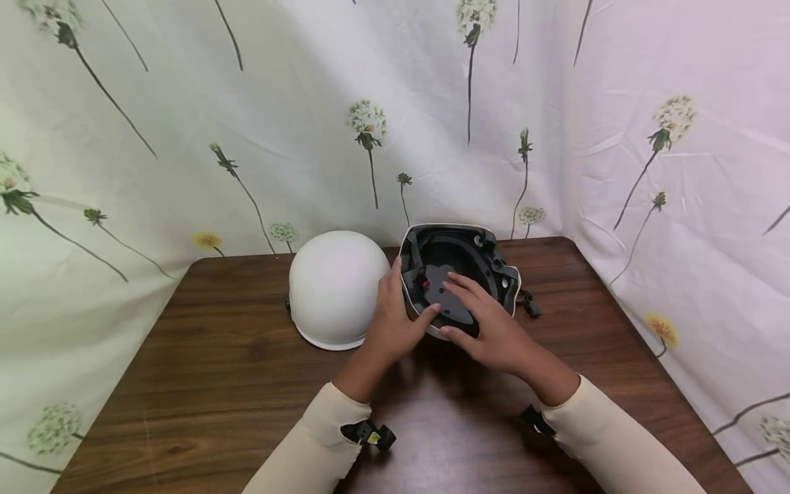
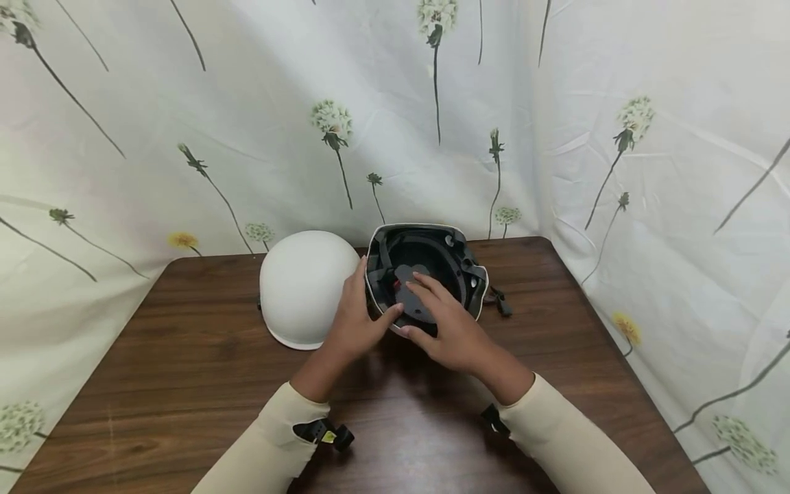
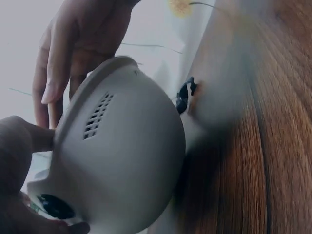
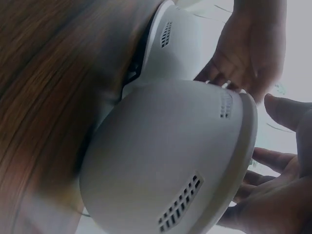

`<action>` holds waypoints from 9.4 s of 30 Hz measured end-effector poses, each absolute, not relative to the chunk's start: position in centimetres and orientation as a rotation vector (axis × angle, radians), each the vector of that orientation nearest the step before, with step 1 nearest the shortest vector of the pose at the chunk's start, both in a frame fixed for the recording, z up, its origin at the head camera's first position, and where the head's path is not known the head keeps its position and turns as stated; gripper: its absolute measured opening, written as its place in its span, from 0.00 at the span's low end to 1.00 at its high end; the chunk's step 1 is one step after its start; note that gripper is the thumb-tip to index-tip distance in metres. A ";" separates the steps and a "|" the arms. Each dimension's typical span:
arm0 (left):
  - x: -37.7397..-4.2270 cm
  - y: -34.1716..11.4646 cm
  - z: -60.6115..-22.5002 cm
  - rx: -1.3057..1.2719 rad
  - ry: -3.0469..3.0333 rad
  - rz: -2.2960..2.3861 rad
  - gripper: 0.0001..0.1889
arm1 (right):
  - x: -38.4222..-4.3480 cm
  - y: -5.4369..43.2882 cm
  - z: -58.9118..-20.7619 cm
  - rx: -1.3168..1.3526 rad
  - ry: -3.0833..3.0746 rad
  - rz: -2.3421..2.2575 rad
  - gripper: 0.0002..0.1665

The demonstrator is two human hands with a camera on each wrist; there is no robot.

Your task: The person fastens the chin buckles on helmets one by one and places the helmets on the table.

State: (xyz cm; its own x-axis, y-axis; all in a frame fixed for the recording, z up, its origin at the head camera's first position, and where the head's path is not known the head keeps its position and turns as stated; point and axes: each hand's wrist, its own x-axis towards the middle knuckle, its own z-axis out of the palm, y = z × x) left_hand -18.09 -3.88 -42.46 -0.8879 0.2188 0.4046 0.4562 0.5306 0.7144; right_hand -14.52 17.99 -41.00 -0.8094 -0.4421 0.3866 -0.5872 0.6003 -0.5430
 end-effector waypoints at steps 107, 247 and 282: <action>-24.2 -2.3 -39.1 -0.627 -2.818 -0.415 0.28 | -23.2 25.8 -39.7 0.374 -2.614 0.900 0.41; -23.6 -4.0 -37.9 -0.884 -2.648 -1.283 0.12 | -18.8 19.9 -36.4 0.753 -2.496 1.487 0.31; -23.1 -3.9 -38.6 -0.808 -2.568 -1.095 0.16 | -20.0 18.2 -36.8 0.571 -2.413 1.468 0.17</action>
State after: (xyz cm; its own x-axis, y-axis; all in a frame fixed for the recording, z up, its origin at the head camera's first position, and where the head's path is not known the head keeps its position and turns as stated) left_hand -23.06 -3.91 -38.63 -0.8200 0.3967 0.4125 0.5723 0.5676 0.5918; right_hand -19.97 18.20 -36.79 -0.8889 -0.1954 0.4143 -0.4577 0.4124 -0.7877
